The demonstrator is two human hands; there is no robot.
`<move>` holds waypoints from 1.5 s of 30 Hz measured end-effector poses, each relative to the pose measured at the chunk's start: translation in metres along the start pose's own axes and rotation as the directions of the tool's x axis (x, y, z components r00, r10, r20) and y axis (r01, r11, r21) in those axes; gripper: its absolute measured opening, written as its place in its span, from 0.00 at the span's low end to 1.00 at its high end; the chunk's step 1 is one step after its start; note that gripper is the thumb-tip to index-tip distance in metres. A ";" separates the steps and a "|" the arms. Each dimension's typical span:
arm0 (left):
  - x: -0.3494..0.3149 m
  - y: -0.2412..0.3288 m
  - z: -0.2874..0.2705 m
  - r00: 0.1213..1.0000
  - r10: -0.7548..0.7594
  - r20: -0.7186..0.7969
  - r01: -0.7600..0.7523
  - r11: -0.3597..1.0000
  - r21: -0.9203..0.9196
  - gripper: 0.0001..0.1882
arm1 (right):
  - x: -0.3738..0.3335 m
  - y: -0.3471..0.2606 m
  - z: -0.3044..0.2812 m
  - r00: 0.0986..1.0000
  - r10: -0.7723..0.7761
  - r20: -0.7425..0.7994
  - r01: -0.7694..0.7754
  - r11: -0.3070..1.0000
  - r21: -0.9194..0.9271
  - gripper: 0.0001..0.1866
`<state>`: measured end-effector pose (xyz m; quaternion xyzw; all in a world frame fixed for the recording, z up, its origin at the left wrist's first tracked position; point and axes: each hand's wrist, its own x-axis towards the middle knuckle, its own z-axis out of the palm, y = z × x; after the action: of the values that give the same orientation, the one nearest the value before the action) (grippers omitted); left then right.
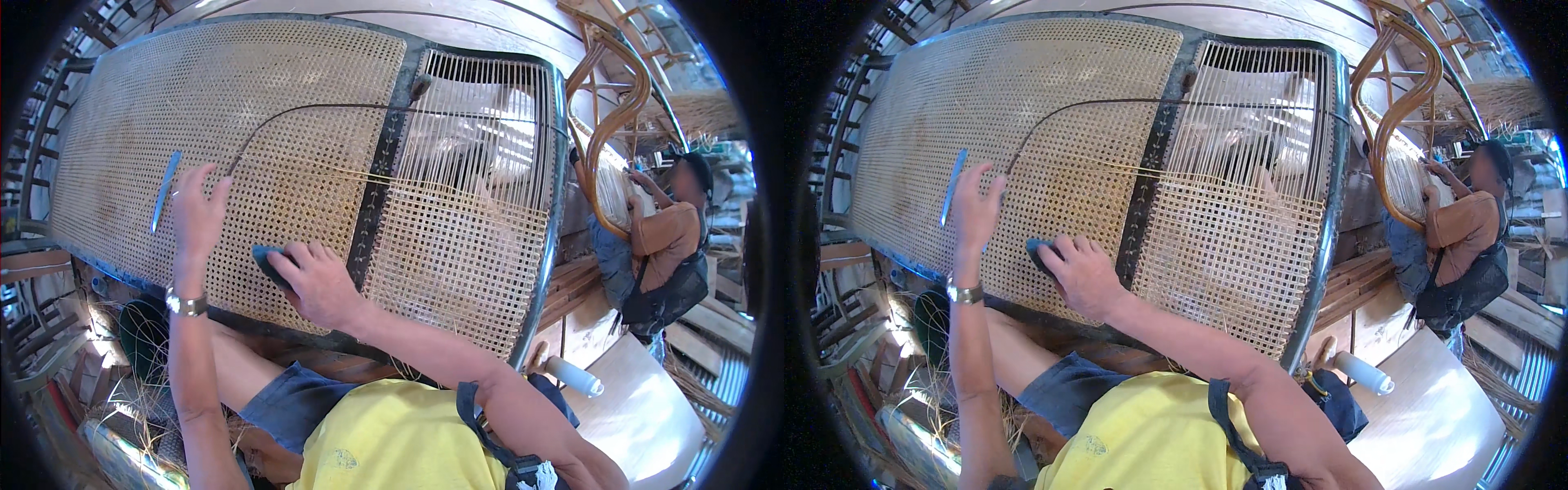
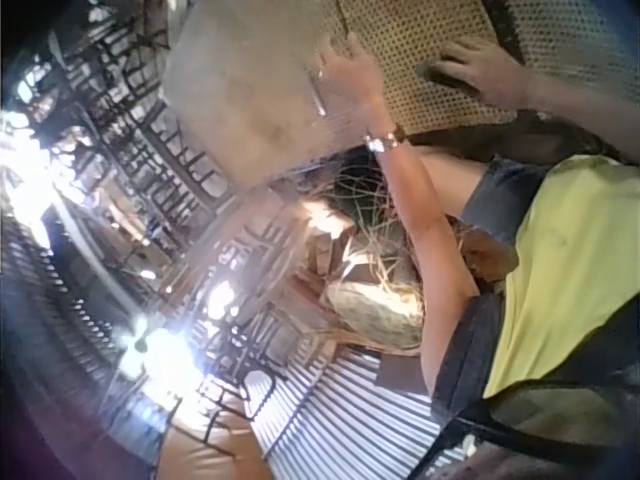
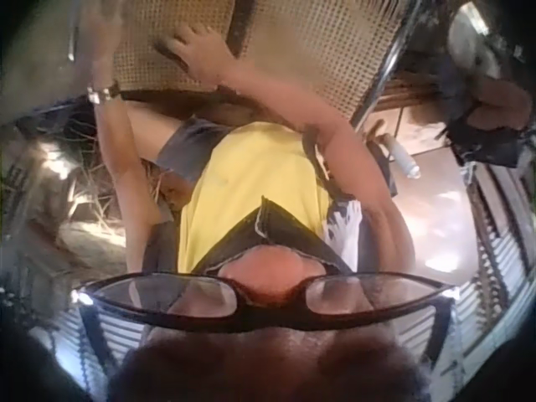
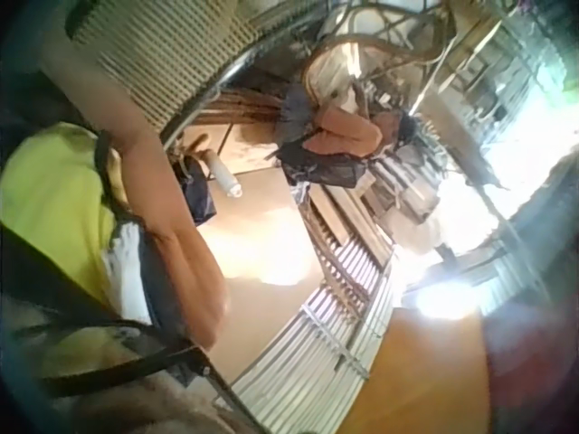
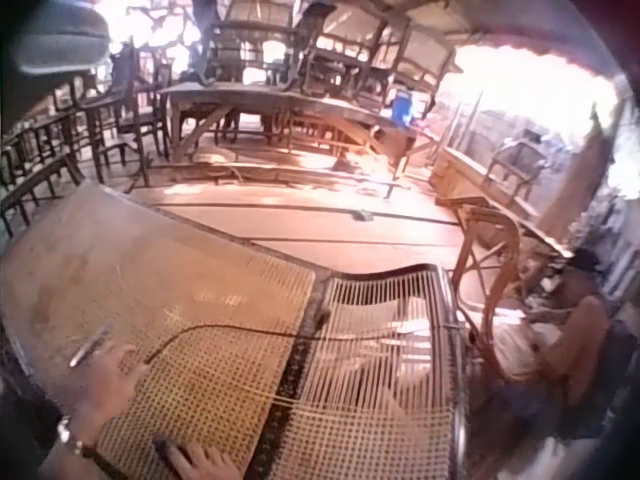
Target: The recorder is weaving a cane seat for a chair using natural fibers and various hand tools.
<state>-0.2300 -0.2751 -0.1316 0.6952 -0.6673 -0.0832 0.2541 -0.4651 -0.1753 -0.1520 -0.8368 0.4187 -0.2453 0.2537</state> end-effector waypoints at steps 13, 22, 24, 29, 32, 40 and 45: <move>0.002 0.131 0.154 0.899 0.356 0.254 -0.347 0.934 -0.082 0.09 | -0.040 0.115 -0.108 0.926 0.377 -0.031 -0.348 0.819 -0.455 0.33; 0.008 0.143 0.157 0.854 0.463 0.236 -0.411 0.880 -0.239 0.07 | -0.018 0.147 -0.097 0.980 0.175 -0.094 -0.199 0.852 -0.485 0.30; 0.005 0.138 0.161 0.840 0.479 0.256 -0.435 0.875 -0.210 0.06 | -0.015 0.146 -0.096 0.982 0.184 -0.051 -0.181 0.810 -0.558 0.28; -0.009 0.133 0.176 0.833 0.523 0.179 -0.513 0.852 -0.103 0.06 | 0.006 0.134 -0.094 0.923 0.282 0.261 0.044 0.598 -0.800 0.34; -0.005 0.142 0.178 0.808 0.563 0.174 -0.585 0.802 0.122 0.05 | 0.017 0.136 -0.092 0.873 0.290 0.393 0.185 0.550 -0.815 0.35; 0.009 0.148 0.147 0.900 0.203 0.386 -0.175 0.979 -0.107 0.14 | -0.025 0.157 -0.127 0.948 0.249 -0.199 -0.298 0.913 -0.277 0.21; 0.015 0.158 0.140 0.854 0.217 0.473 -0.204 0.976 -0.080 0.18 | -0.050 0.150 -0.159 0.898 0.359 -0.255 -0.401 0.906 -0.135 0.15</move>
<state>-0.4323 -0.3201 -0.1748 0.5725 -0.7800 -0.2329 0.0982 -0.6766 -0.2472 -0.1369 -0.7252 0.6212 -0.2438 0.1697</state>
